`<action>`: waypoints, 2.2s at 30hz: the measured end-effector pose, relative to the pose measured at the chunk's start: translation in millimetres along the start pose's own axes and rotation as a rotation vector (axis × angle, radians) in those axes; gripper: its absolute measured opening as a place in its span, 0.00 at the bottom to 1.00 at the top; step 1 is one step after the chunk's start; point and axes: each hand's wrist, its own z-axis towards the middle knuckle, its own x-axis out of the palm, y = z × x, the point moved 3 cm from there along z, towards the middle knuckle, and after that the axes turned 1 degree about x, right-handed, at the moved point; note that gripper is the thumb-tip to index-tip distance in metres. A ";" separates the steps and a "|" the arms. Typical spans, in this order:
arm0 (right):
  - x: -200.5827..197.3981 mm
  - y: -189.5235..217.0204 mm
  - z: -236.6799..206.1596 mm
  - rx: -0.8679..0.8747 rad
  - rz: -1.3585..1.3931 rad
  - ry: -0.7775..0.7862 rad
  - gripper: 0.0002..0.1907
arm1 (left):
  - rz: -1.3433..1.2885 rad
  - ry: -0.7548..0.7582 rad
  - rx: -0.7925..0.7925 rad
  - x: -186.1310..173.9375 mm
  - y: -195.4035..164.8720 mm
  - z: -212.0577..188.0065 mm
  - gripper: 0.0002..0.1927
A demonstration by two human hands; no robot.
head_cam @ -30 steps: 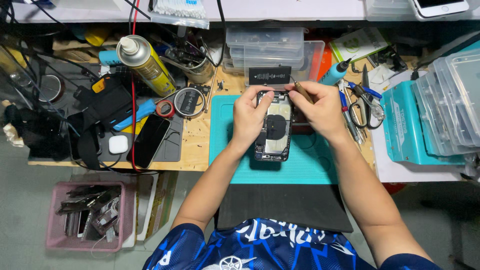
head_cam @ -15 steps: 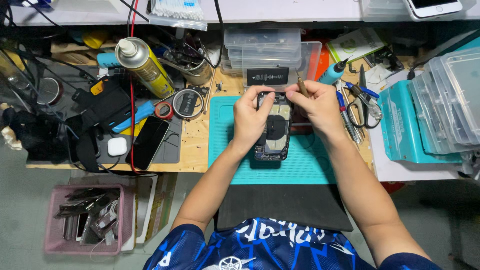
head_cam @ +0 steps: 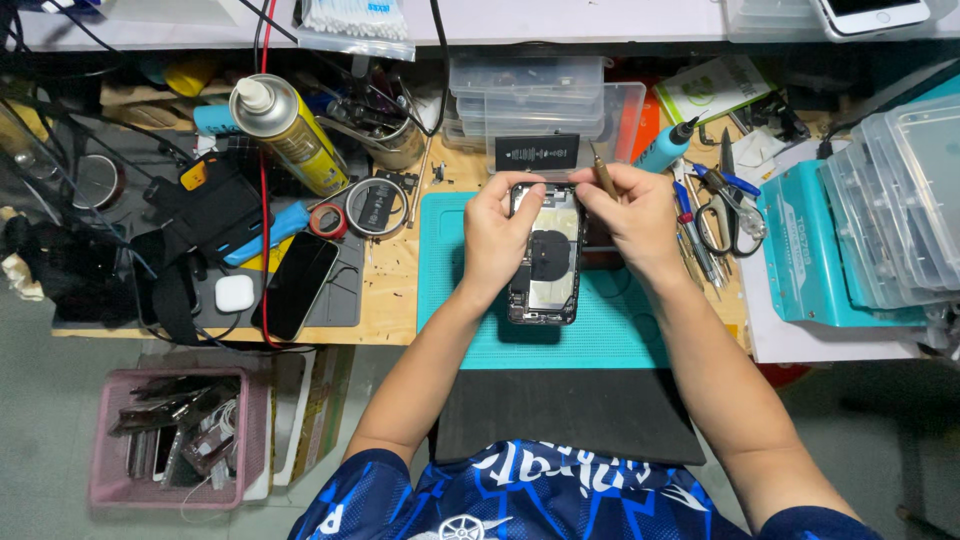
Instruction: The person disassembles a smartphone at a repair workbench. They use a screwdriver to remove screws from the opened phone, pry at internal components, lift the frame and battery assembly, and handle small internal parts while working around the device on a mat.
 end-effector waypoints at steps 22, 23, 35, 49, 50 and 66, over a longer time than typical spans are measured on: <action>-0.5 -5.8 -4.8 -0.005 0.020 -0.043 0.08 | 0.124 -0.013 0.094 5.8 -9.4 -5.8 0.05; -0.5 -5.7 -4.9 -0.006 0.026 -0.041 0.08 | 0.144 -0.022 0.080 5.6 -9.4 -6.2 0.05; 2.0 -5.6 -3.6 0.030 0.146 -0.008 0.09 | 0.047 -0.004 0.087 7.1 -12.0 -6.8 0.06; 5.7 -0.4 -10.1 0.052 0.078 -0.045 0.09 | 0.019 -0.010 0.077 10.0 -12.4 -10.5 0.05; 5.8 0.4 -10.3 0.042 0.065 -0.047 0.09 | 0.017 -0.009 0.080 10.2 -12.7 -10.4 0.05; 6.1 2.4 -13.2 0.001 0.124 -0.070 0.10 | 0.084 -0.032 0.106 10.8 -14.5 -10.8 0.05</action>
